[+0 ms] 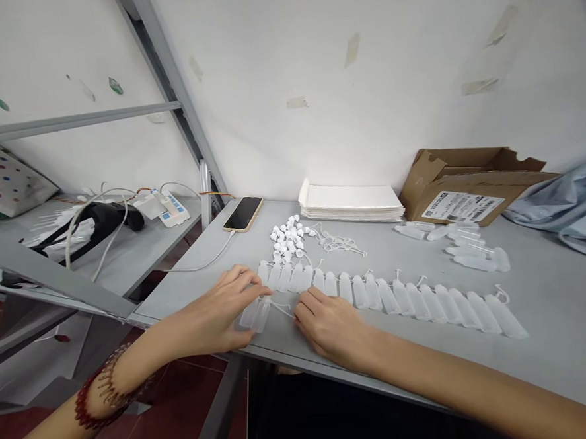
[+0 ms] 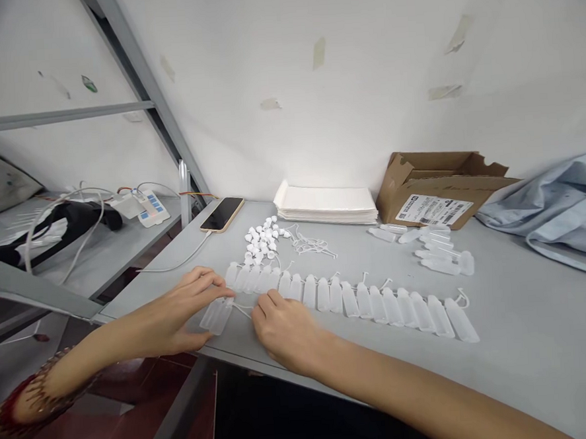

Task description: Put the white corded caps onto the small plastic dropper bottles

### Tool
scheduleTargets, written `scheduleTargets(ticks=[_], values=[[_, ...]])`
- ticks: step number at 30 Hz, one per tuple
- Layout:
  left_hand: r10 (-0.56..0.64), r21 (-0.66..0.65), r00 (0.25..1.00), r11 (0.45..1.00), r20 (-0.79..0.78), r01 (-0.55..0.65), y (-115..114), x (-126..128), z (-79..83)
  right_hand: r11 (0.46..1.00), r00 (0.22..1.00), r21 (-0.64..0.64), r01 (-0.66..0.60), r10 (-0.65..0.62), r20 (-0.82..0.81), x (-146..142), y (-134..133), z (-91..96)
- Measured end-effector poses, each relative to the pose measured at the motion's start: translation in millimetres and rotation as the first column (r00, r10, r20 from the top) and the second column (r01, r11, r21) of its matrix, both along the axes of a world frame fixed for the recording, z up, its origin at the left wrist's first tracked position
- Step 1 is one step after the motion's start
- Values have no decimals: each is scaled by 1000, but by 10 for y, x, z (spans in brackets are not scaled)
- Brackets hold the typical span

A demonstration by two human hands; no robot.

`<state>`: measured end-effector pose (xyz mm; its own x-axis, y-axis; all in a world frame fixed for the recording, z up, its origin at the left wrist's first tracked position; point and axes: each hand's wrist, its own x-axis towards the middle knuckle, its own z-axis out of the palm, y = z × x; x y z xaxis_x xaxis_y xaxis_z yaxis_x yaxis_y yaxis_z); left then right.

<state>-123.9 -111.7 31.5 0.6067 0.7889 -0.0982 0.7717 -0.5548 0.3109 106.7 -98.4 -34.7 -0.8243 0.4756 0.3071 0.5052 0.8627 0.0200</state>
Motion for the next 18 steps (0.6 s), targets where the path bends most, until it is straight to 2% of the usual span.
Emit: scheduleTargets(ticks=[8,18], values=[[-11,59,999,998,-53,14,-9,-23,-24,999,1000,-32,16,-16,0,-43,20,-28],[4,-21,997,1000,-75,-6,4,-12,40,997,999,-63,46,-46,5,-34,26,25]])
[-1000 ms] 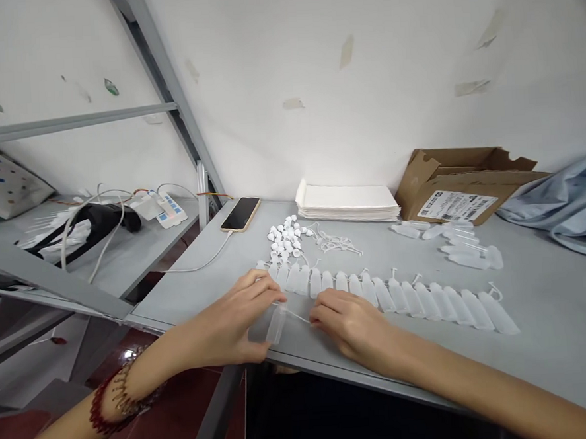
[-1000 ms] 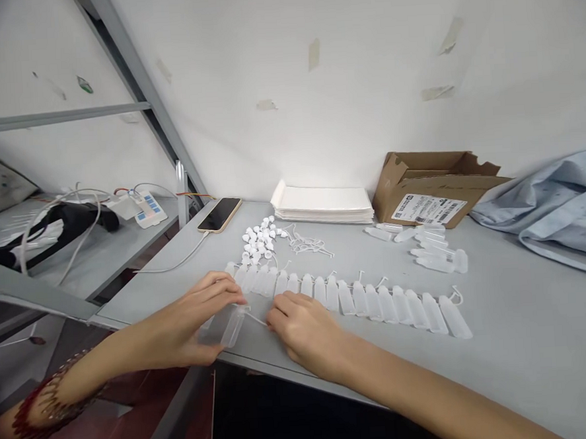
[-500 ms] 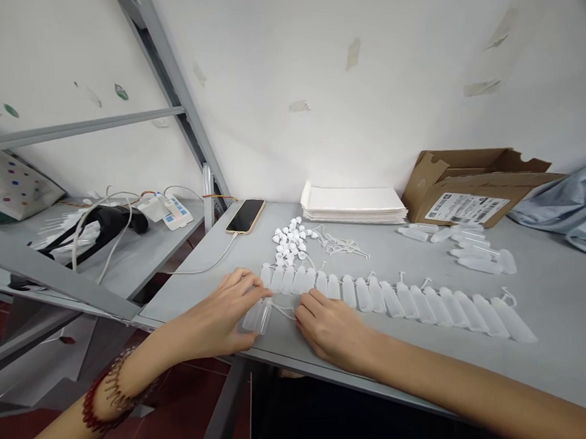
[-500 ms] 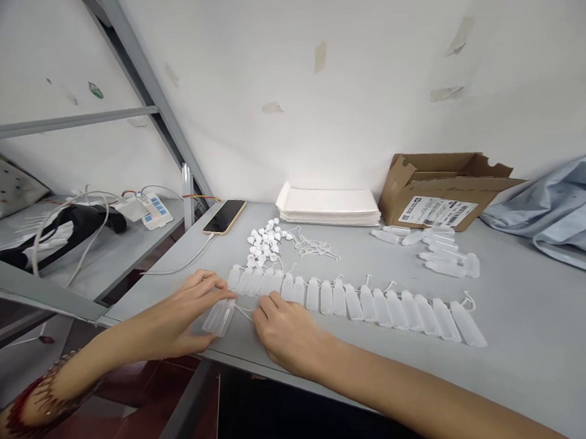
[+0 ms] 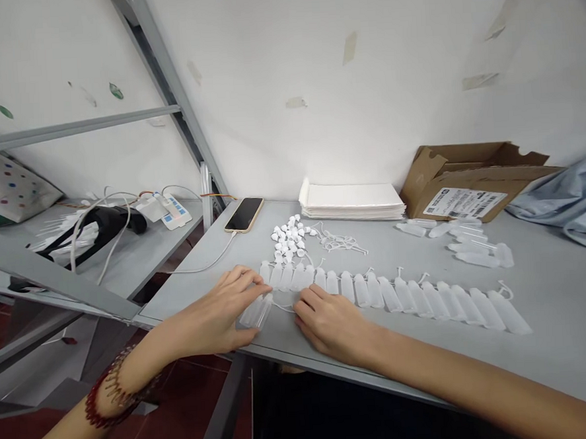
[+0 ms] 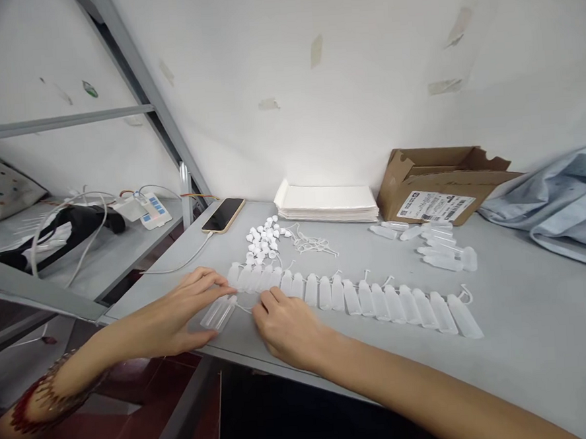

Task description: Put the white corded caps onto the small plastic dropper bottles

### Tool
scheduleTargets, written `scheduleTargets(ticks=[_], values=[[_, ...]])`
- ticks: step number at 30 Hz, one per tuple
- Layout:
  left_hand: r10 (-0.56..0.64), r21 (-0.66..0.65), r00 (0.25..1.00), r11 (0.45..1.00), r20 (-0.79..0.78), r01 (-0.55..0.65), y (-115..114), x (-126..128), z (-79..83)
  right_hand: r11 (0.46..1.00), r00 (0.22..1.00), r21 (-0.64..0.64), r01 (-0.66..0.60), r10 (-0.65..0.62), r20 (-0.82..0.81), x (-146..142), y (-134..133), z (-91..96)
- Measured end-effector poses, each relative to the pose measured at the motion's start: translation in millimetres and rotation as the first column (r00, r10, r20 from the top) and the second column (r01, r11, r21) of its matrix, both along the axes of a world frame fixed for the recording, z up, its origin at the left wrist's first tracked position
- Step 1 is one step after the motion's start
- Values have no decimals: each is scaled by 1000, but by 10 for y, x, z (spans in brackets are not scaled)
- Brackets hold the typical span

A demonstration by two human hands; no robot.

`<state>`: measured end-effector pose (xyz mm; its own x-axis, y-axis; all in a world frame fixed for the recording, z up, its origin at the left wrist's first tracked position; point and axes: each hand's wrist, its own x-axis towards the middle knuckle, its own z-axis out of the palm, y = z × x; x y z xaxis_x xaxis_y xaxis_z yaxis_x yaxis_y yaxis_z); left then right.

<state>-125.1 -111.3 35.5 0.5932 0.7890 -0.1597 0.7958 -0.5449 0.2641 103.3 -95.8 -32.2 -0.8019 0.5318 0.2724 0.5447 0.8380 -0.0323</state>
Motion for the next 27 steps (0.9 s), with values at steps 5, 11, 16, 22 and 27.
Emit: scheduleTargets(ticks=[5,11,16,22,27], values=[[-15,50,997,999,69,12,112,52,138,1000,997,25,12,-10,-76,143,14,181],[-106,167,976,983,189,75,626,541,98,970,935,127,205,-156,-319,881,356,432],[-158,260,984,957,86,131,1153,980,-73,809,742,-38,586,-555,-375,1924,785,450],[-211,237,977,950,9,203,1430,1153,-215,585,492,-185,790,-784,-378,2690,891,269],[-204,296,979,935,-7,196,1467,1123,-347,627,546,-188,756,-762,-348,2615,937,230]])
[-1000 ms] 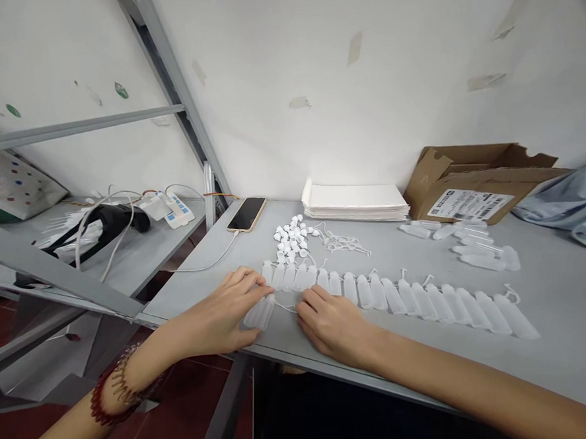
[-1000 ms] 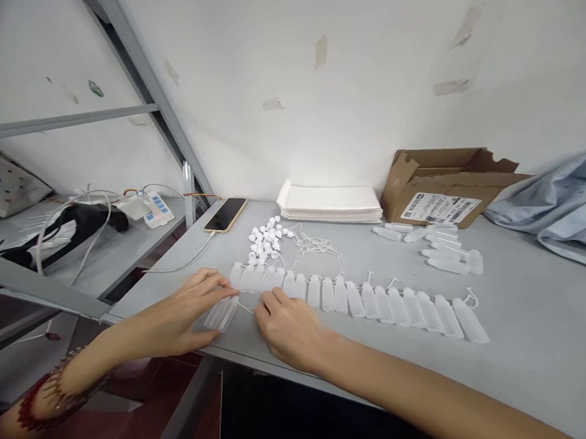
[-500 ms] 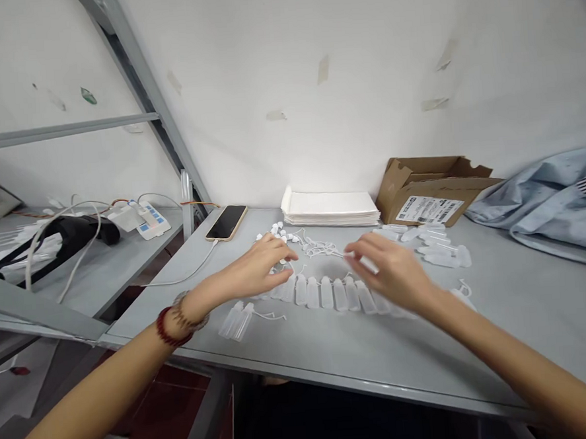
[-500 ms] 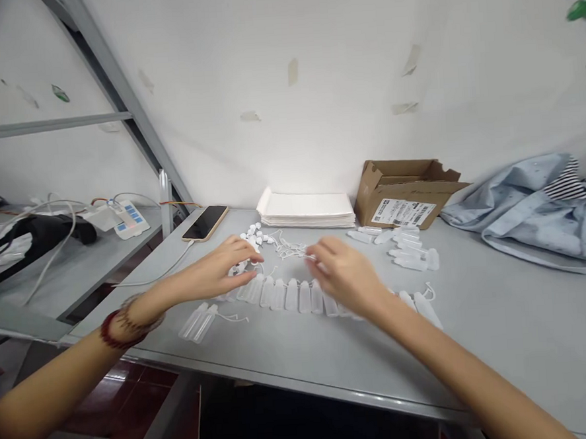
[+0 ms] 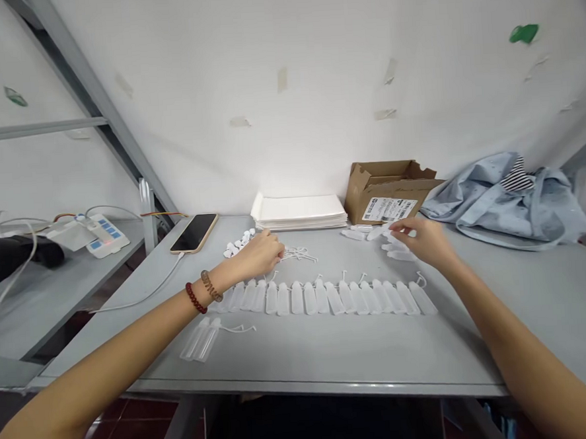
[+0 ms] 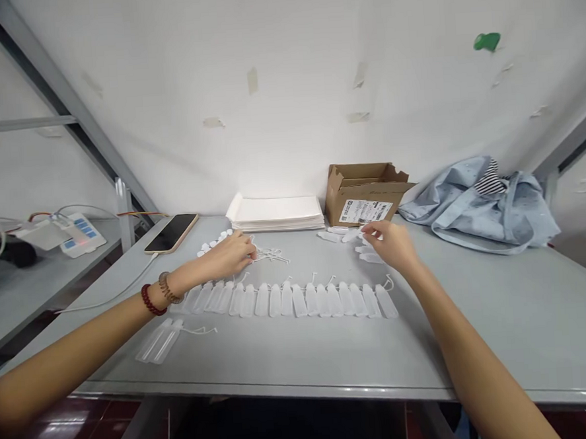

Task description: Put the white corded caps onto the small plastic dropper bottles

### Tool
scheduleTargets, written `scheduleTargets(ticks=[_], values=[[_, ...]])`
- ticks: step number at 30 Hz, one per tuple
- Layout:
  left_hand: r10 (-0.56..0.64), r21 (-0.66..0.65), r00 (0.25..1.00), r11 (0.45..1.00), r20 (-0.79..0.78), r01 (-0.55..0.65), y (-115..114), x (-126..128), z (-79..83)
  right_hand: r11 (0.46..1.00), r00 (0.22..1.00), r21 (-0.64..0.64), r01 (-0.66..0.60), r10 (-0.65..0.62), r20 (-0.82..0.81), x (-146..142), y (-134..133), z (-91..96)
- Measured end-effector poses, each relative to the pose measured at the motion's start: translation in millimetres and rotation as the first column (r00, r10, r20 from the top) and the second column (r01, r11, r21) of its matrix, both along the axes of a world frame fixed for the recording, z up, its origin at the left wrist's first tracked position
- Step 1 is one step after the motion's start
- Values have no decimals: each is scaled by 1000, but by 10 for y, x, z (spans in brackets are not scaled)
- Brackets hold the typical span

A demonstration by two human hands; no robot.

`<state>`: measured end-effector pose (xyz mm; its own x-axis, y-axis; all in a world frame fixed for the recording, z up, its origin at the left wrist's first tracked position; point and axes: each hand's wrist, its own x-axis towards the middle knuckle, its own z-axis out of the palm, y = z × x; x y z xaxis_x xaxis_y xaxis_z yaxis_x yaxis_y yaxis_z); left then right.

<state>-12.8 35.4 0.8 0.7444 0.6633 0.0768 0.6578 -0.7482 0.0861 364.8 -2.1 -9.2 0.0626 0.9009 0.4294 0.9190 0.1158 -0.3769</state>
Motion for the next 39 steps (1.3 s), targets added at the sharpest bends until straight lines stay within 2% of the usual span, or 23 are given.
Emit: scheduleTargets(ticks=[4,8,11,14,20,24,27,30,32,34,36,39], values=[[43,-47,995,998,95,-39,5,-14,2,990,982,-57,-132,138,128,-249,140,19],[112,-122,978,988,177,-91,10,5,149,973,958,-116,-201,220,185,-448,307,-16],[181,-252,948,961,261,-114,11,25,274,965,945,-145,-219,247,215,-539,365,-71],[238,-375,895,923,377,-88,-2,52,355,960,935,-145,-239,268,234,-584,345,-96],[298,-415,810,907,505,-74,-104,146,435,964,934,-80,-254,266,239,-619,187,75],[368,-442,744,890,558,-110,-113,186,482,948,941,20,-317,312,131,-756,35,235],[490,-533,706,825,512,-186,-63,190,503,927,930,77,-368,366,39,-897,-76,299],[515,-605,687,785,513,-136,-52,214,506,917,917,98,-387,394,-68,-1020,-173,324],[498,-609,652,790,572,-69,-100,254,503,911,895,105,-398,411,-172,-1094,-235,333],[455,-569,624,822,636,-18,-186,311,502,903,862,114,-413,428,-270,-1169,-297,342],[392,-514,614,858,685,25,-282,371,506,902,833,113,-416,428,-352,-1241,-354,350],[334,-471,613,879,716,72,-396,438,522,909,789,103,-405,404,-463,-1327,-421,350]])
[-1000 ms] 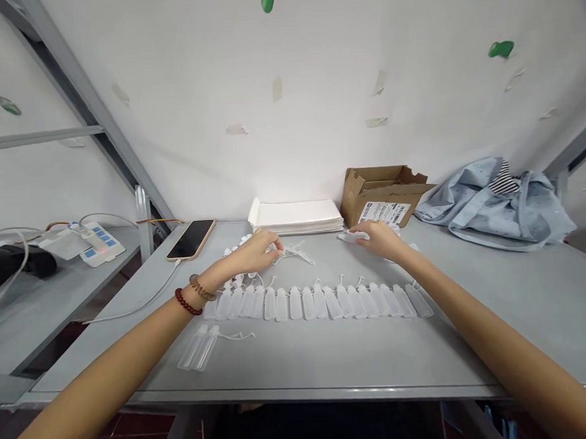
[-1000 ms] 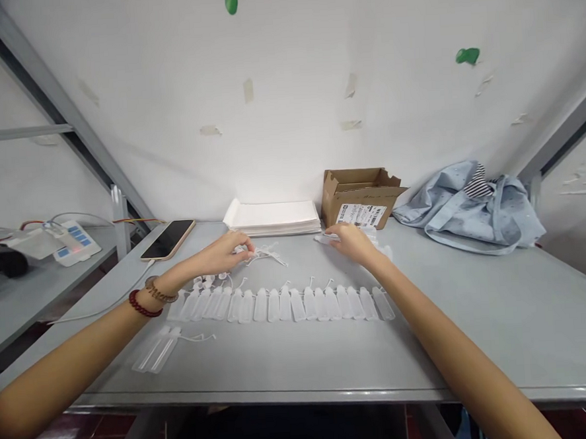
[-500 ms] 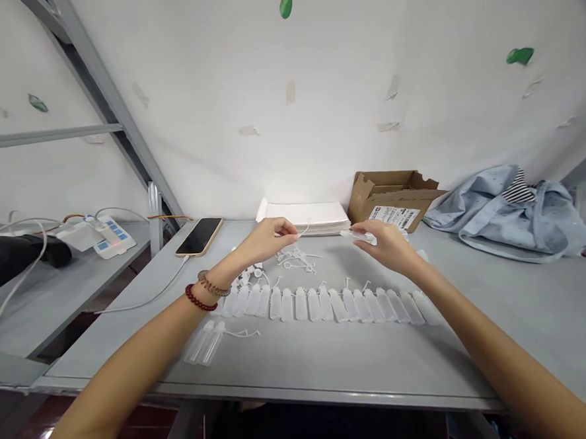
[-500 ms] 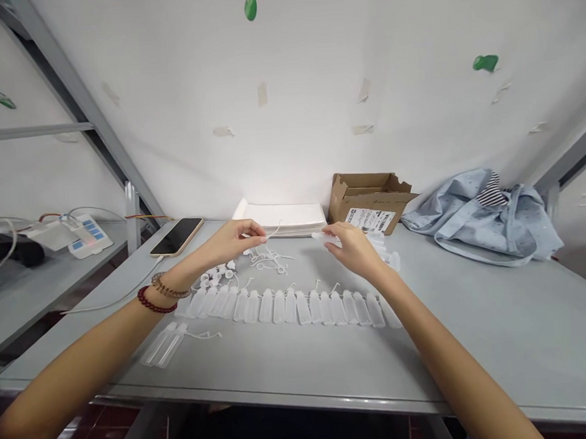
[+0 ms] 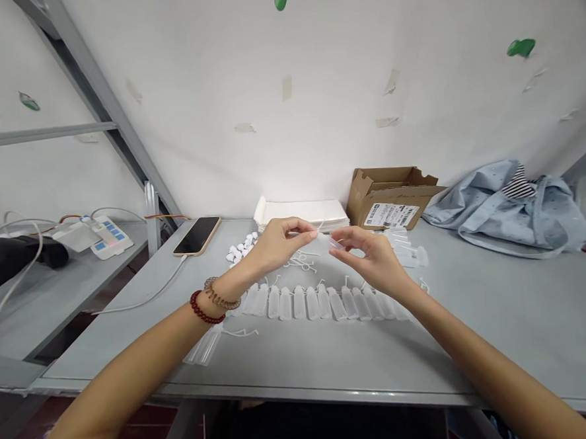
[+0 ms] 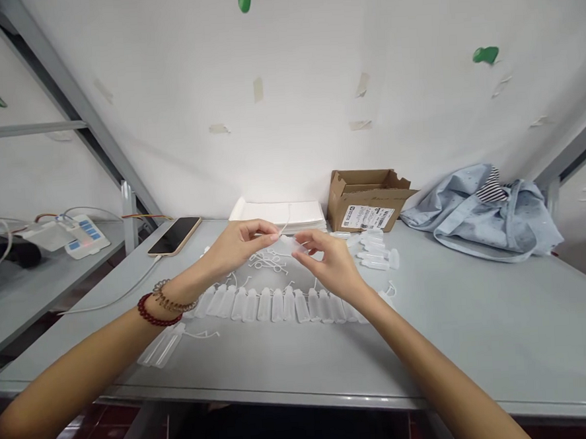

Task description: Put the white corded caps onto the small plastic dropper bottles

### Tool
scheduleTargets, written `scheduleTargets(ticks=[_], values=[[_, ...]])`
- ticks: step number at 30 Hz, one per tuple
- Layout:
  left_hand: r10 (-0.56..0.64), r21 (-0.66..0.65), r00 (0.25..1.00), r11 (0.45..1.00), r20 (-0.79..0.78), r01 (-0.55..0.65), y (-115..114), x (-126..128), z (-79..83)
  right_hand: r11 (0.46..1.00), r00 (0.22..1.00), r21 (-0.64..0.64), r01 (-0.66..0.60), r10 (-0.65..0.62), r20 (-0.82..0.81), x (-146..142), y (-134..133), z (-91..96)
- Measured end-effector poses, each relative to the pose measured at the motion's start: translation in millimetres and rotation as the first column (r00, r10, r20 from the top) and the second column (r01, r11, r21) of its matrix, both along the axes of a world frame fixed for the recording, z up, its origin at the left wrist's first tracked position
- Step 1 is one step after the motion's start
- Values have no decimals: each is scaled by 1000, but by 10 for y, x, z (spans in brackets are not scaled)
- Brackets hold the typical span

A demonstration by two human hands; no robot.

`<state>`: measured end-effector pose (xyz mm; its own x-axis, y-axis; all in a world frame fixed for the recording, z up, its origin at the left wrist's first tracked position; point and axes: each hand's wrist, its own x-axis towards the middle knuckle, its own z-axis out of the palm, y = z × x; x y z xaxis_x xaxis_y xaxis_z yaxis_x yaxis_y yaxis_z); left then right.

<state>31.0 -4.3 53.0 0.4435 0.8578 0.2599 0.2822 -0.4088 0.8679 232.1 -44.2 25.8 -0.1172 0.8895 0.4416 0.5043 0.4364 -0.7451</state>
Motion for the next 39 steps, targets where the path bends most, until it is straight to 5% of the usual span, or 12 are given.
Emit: scheduleTargets(ticks=[14,21,27,34,39], values=[[38,-104,995,994,92,-29,-93,-7,-87,991,980,-94,-95,76,-182,-114,-121,-60],[-78,-177,990,979,114,98,-84,-33,-106,977,945,-168,-131,72,-319,-145,-157,-60],[-113,-292,984,945,137,149,-78,-17,-110,910,860,-351,-220,11,-511,-155,-161,-46],[-252,-296,961,915,111,274,-108,-10,-35,832,696,-324,-451,100,-711,-128,-113,-134],[-285,-320,955,901,77,294,-105,-51,-42,817,687,-368,-443,45,-725,-185,-139,-167]])
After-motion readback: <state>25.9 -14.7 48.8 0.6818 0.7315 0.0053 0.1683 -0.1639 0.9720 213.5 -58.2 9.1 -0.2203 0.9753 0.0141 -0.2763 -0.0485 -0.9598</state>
